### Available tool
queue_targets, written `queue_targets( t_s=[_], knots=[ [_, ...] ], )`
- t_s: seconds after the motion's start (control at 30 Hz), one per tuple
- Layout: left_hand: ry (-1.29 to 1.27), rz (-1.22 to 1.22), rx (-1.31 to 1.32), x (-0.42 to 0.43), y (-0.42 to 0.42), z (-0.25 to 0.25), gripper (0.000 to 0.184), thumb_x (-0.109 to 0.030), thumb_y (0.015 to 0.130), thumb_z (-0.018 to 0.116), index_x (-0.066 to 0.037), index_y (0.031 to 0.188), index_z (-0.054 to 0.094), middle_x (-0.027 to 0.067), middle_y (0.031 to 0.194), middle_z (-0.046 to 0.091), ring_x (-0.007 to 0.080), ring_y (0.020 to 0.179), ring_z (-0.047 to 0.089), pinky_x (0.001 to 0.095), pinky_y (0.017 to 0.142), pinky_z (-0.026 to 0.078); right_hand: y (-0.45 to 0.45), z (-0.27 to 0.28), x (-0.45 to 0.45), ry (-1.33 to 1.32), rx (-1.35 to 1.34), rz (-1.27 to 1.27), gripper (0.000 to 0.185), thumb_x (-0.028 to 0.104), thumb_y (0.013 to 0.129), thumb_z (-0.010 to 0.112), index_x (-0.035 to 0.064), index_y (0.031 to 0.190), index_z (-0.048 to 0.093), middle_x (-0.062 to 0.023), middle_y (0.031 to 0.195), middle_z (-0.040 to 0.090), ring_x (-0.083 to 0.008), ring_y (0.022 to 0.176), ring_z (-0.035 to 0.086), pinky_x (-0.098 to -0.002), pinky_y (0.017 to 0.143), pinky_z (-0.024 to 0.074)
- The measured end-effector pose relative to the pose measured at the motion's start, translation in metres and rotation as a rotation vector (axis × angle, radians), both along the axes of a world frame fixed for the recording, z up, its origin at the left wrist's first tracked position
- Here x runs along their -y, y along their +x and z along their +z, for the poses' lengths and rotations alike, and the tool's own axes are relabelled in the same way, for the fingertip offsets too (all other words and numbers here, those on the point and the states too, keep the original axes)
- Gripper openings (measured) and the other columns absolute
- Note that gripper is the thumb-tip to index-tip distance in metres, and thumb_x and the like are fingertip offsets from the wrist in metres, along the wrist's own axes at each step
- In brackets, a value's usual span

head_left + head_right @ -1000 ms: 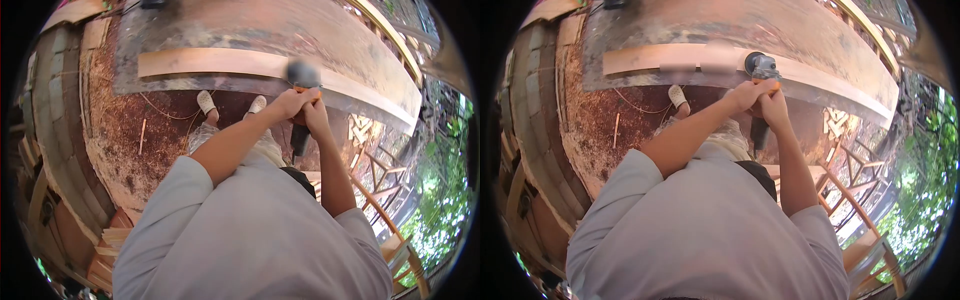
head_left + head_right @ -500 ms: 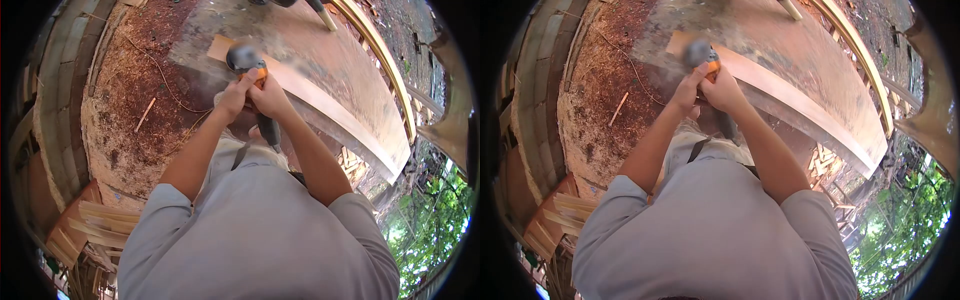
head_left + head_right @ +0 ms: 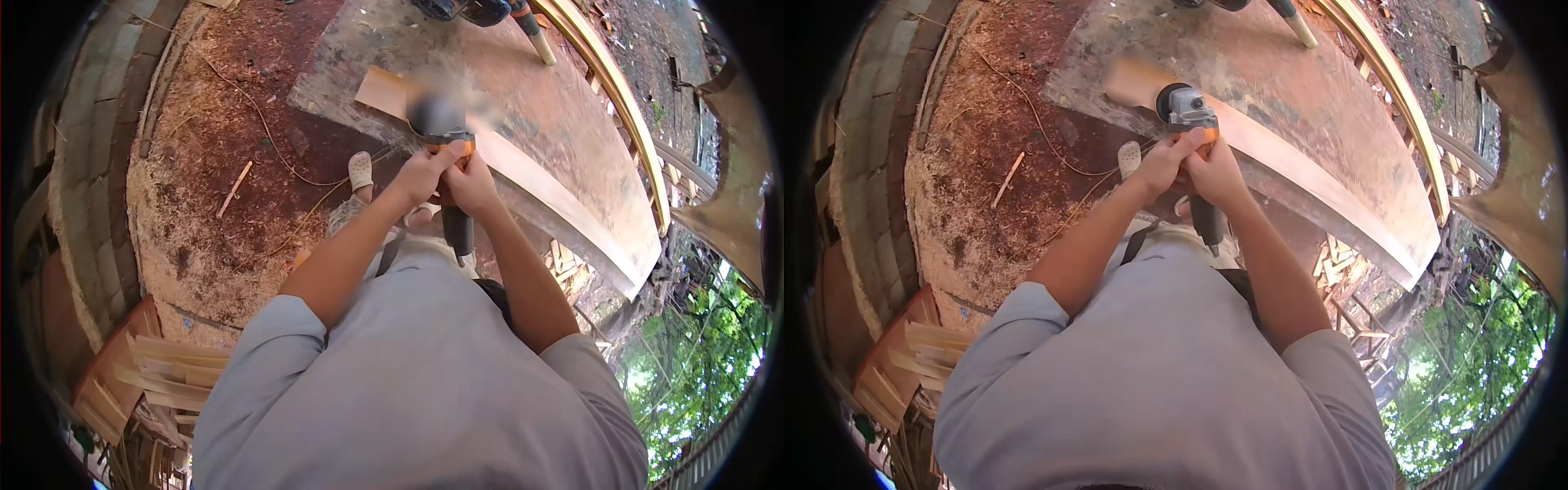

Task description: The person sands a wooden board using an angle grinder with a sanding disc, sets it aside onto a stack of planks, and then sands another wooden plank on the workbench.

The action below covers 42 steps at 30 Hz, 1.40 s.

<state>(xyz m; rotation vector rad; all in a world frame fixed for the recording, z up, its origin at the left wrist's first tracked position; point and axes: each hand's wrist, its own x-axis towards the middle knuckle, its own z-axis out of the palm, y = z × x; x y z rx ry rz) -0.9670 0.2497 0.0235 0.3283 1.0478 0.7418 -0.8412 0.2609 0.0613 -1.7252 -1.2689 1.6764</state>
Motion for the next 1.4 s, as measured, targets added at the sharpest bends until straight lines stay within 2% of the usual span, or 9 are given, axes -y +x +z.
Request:
queue_targets(
  t_s=[0.2,0.27,0.47,0.67,0.73,0.83,1.13,1.2,1.4],
  knots=[
    [-0.075,0.022,-0.123,-0.032,-0.055,0.017,0.065,-0.069,0.093,0.062,-0.006,0.109,0.07,0.0076,0.087,0.071,0.0211,0.073,0.07,0.035,0.065,0.058,-0.048,0.019,-0.056,-0.078,0.116,0.256,0.043,0.027,0.093,0.066,-0.0039,0.122,0.057,-0.0138,0.1,0.071,-0.0204,0.093,0.069,-0.0356,0.082,0.0553],
    [-0.04,-0.007,-0.11,-0.049,-0.082,-0.01,0.071,-0.076,0.094,0.051,-0.016,0.129,0.065,0.0043,0.104,0.072,0.02,0.083,0.071,0.0338,0.066,0.058,-0.072,-0.021,-0.076,0.006,0.323,0.276,0.043,0.029,0.091,0.066,-0.0039,0.118,0.059,-0.0148,0.097,0.072,-0.0227,0.089,0.07,-0.037,0.079,0.0556],
    [0.023,-0.109,-0.14,-0.049,-0.031,-0.001,0.073,-0.076,0.095,0.05,-0.015,0.134,0.062,0.0076,0.105,0.072,0.0232,0.087,0.073,0.0381,0.07,0.062,-0.023,-0.011,-0.052,0.067,0.105,0.075,0.04,0.03,0.092,0.064,-0.0039,0.114,0.061,-0.0162,0.098,0.072,-0.0243,0.091,0.07,-0.0389,0.081,0.0554],
    [0.042,-0.309,0.08,-0.034,0.07,-0.001,0.06,-0.06,0.094,0.067,-0.003,0.114,0.071,0.0067,0.098,0.071,0.0138,0.078,0.067,0.029,0.07,0.054,0.082,-0.026,0.012,0.019,0.187,-0.258,0.033,0.023,0.094,0.062,-0.0017,0.116,0.063,-0.0107,0.095,0.071,-0.0191,0.088,0.068,-0.0356,0.078,0.0552],
    [0.061,-0.465,0.031,-0.033,0.09,0.001,0.058,-0.064,0.094,0.064,-0.009,0.11,0.071,0.0039,0.085,0.069,0.0134,0.067,0.068,0.0271,0.056,0.051,0.096,-0.023,0.024,-0.017,0.156,-0.364,0.033,0.022,0.095,0.062,-0.0022,0.116,0.063,-0.0101,0.096,0.071,-0.0187,0.088,0.068,-0.0348,0.078,0.0553],
    [0.086,-0.529,-0.001,-0.031,0.092,-0.003,0.061,-0.065,0.093,0.064,-0.008,0.112,0.07,0.0053,0.088,0.07,0.0142,0.068,0.068,0.0286,0.058,0.054,0.096,-0.016,0.026,-0.086,0.175,-0.448,0.033,0.02,0.094,0.061,-0.0023,0.118,0.063,-0.0099,0.098,0.071,-0.0181,0.089,0.068,-0.0335,0.078,0.0554],
    [-0.066,-0.105,-0.087,-0.013,-0.035,-0.02,0.07,-0.07,0.095,0.057,-0.008,0.126,0.066,0.0083,0.106,0.071,0.0204,0.086,0.073,0.0379,0.07,0.064,-0.023,-0.032,-0.009,0.032,0.008,-0.045,0.04,0.034,0.089,0.065,0.0018,0.114,0.065,-0.0193,0.1,0.074,-0.0345,0.096,0.073,-0.0435,0.085,0.0564],
    [-0.026,0.023,-0.093,-0.02,-0.055,0.013,0.072,-0.071,0.096,0.053,-0.01,0.132,0.063,0.0095,0.113,0.07,0.0207,0.092,0.074,0.0356,0.069,0.064,-0.05,0.001,-0.031,0.042,0.102,0.123,0.043,0.029,0.09,0.066,-0.0027,0.119,0.062,-0.0189,0.102,0.073,-0.0285,0.094,0.071,-0.0391,0.086,0.0559],
    [0.015,-0.019,-0.115,-0.039,-0.071,-0.002,0.074,-0.077,0.095,0.049,-0.015,0.134,0.062,0.0072,0.115,0.071,0.0223,0.093,0.073,0.0376,0.07,0.063,-0.065,-0.016,-0.049,0.101,0.139,0.062,0.047,0.033,0.085,0.067,-0.0018,0.116,0.062,-0.0224,0.091,0.073,-0.0375,0.089,0.073,-0.044,0.078,0.0567]
  ],
)
